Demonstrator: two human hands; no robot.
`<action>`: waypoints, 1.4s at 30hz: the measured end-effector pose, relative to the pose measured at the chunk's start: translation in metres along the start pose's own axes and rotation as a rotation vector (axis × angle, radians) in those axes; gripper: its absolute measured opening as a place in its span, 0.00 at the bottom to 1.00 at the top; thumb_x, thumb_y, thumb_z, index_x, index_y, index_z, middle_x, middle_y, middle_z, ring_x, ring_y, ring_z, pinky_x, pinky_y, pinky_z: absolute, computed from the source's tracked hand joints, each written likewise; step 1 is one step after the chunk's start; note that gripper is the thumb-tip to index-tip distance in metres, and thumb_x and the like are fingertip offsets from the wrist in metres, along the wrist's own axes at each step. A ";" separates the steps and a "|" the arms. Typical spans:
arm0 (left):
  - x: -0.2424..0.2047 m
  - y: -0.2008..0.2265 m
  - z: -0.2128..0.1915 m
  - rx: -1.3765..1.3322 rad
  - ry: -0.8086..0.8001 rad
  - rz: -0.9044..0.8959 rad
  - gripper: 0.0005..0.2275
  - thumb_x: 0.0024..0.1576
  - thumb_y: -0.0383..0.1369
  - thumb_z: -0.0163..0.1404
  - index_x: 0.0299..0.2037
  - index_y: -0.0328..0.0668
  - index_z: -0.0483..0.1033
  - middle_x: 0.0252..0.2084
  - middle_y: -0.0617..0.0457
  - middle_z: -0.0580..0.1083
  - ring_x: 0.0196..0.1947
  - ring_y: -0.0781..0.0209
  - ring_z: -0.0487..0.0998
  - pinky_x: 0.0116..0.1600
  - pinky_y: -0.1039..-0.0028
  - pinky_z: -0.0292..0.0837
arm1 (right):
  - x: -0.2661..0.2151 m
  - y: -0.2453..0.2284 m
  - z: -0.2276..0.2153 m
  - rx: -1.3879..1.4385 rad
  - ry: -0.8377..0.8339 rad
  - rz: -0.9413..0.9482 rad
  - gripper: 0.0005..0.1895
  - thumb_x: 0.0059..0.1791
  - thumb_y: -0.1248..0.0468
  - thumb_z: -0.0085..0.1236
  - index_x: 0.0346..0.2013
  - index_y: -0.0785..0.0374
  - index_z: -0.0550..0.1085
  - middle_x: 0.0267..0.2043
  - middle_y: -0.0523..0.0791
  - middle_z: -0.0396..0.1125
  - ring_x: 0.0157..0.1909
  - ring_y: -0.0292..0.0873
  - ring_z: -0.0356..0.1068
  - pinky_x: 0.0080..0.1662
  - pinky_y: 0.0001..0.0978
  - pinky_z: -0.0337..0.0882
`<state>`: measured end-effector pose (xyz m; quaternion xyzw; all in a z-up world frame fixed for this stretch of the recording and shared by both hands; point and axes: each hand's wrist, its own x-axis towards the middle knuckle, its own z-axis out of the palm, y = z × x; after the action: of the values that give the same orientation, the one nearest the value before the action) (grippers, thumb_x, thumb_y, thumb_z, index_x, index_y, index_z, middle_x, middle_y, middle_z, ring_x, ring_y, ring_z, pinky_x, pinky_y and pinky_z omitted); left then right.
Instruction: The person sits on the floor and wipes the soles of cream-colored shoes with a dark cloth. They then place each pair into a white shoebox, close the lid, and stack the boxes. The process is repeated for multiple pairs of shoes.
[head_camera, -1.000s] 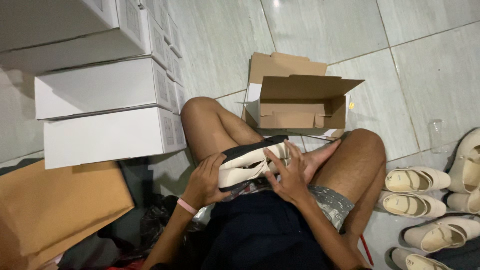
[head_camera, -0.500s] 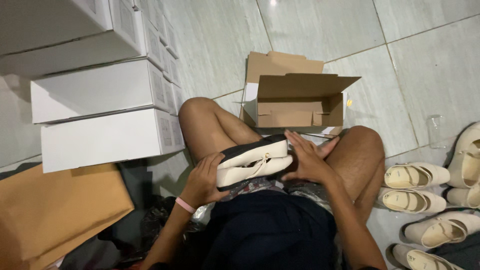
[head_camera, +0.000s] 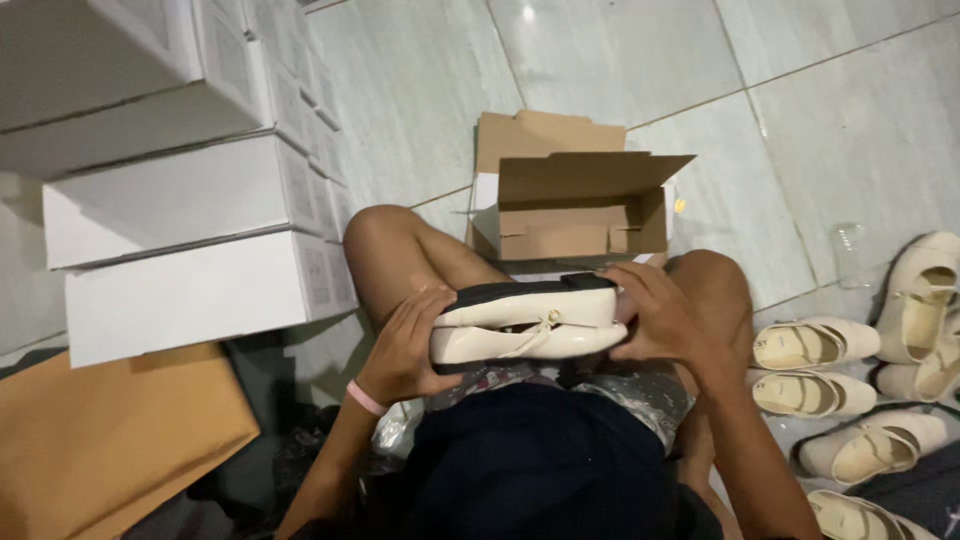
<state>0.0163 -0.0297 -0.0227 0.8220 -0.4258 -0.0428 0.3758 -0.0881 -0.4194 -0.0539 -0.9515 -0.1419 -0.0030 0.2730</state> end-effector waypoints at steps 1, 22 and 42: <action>0.008 0.002 -0.003 -0.013 0.017 0.036 0.43 0.33 0.37 0.70 0.62 0.30 0.64 0.61 0.36 0.69 0.65 0.38 0.69 0.70 0.54 0.62 | -0.005 -0.005 -0.014 -0.006 0.056 0.001 0.58 0.21 0.48 0.79 0.60 0.61 0.65 0.62 0.52 0.62 0.63 0.57 0.63 0.60 0.50 0.67; 0.120 -0.065 0.001 -0.910 -1.003 -0.906 0.46 0.46 0.71 0.32 0.71 0.50 0.55 0.40 0.31 0.75 0.28 0.44 0.80 0.34 0.61 0.83 | -0.038 0.065 0.004 1.597 -0.534 1.058 0.49 0.45 0.35 0.50 0.64 0.74 0.59 0.32 0.64 0.72 0.24 0.62 0.76 0.30 0.56 0.80; 0.129 -0.067 0.010 -0.864 -1.051 -0.955 0.49 0.50 0.71 0.32 0.54 0.18 0.70 0.29 0.39 0.75 0.18 0.56 0.79 0.22 0.70 0.80 | -0.037 0.071 -0.013 1.617 -0.547 0.943 0.47 0.45 0.32 0.46 0.54 0.76 0.68 0.24 0.60 0.72 0.19 0.60 0.74 0.22 0.51 0.78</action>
<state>0.1391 -0.1063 -0.0417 0.5706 -0.0975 -0.7356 0.3519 -0.1036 -0.4942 -0.0826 -0.4039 0.2357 0.4259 0.7745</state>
